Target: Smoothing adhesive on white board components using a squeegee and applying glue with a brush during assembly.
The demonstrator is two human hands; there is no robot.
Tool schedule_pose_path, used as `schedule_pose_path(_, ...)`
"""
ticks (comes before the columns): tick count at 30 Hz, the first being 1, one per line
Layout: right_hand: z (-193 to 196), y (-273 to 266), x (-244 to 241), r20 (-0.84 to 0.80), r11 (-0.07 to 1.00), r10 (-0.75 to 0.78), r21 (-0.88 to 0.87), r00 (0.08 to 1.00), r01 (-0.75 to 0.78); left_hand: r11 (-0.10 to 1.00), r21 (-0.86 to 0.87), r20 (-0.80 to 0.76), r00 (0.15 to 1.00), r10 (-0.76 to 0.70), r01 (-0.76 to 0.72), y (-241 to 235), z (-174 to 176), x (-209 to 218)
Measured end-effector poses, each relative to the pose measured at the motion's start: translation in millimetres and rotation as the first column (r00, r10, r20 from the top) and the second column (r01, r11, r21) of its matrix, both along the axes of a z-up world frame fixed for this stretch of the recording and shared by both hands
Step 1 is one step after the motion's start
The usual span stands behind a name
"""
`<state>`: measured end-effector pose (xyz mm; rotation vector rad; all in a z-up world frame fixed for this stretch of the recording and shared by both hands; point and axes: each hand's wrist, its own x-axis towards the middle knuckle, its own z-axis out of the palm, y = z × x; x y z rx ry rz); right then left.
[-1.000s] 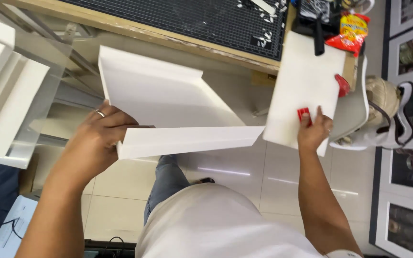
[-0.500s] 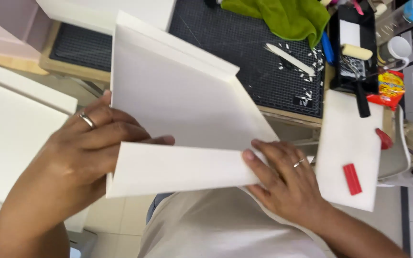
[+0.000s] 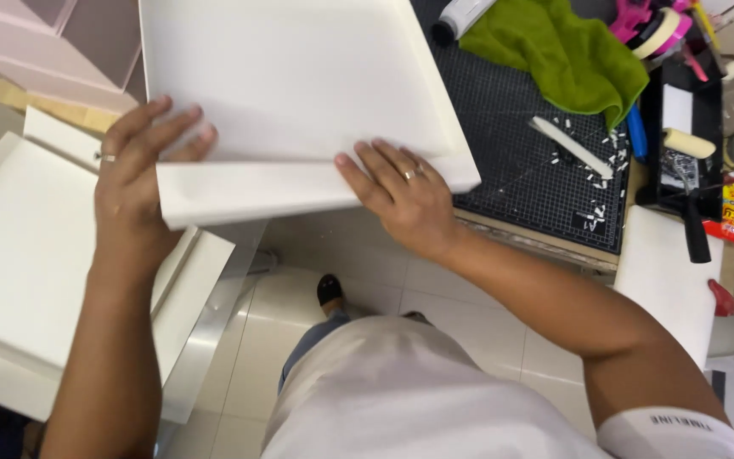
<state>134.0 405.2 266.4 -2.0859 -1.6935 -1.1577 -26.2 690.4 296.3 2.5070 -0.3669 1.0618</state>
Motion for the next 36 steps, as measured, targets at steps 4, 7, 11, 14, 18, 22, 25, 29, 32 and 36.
schedule_pose_path(4, -24, 31, 29, 0.025, 0.999, 0.03, 0.033, 0.999, -0.031, 0.94, -0.263, -0.113, 0.975, 0.193, -0.217, 19, -62, 17)
schedule_pose_path(7, -36, 37, 57, -0.028, 1.0, -0.017, -0.008, 0.999, 0.017, 0.772, -0.583, 0.012, 0.948, 0.319, -0.253, 35, -140, 65)
schedule_pose_path(11, -45, 39, 74, -0.104, 0.997, -0.081, -0.021, 0.991, 0.079, 0.894, 0.006, -0.084, 0.89, 0.448, -0.449, 43, -265, 141)
schedule_pose_path(14, -35, 58, 79, -0.129, 0.991, -0.132, -0.001, 0.983, 0.133, 0.881, 0.234, -0.265, 0.845, 0.464, -0.411, 46, -287, 194)
schedule_pose_path(18, -55, 83, 84, -0.163, 0.988, -0.151, 0.018, 0.975, 0.156, 0.866, 0.298, -0.371, 0.788, 0.492, -0.401, 41, -296, 215)
schedule_pose_path(22, -99, 108, 95, -0.195, 0.987, -0.16, -0.017, 0.968, 0.16, 0.862, 0.27, -0.354, 0.789, 0.503, -0.428, 40, -298, 225)
schedule_pose_path(25, -134, 131, 114, -0.159, 0.982, -0.185, -0.054, 0.97, 0.179, 0.854, 0.243, -0.345, 0.782, 0.52, -0.46, 37, -300, 228)
schedule_pose_path(29, -156, 158, 124, -0.216, 0.969, -0.228, -0.146, 0.949, 0.2, 0.845, 0.207, -0.324, 0.781, 0.534, -0.492, 37, -297, 235)
schedule_pose_path(32, -161, 175, 125, -0.288, 0.955, -0.25, -0.228, 0.925, 0.187, 0.846, 0.195, -0.289, 0.795, 0.533, -0.497, 34, -286, 212)
schedule_pose_path(36, -168, 189, 129, -0.286, 0.913, -0.313, -0.355, 0.906, 0.203, 0.863, 0.07, -0.373, 0.789, 0.488, -0.5, 9, -230, 131)
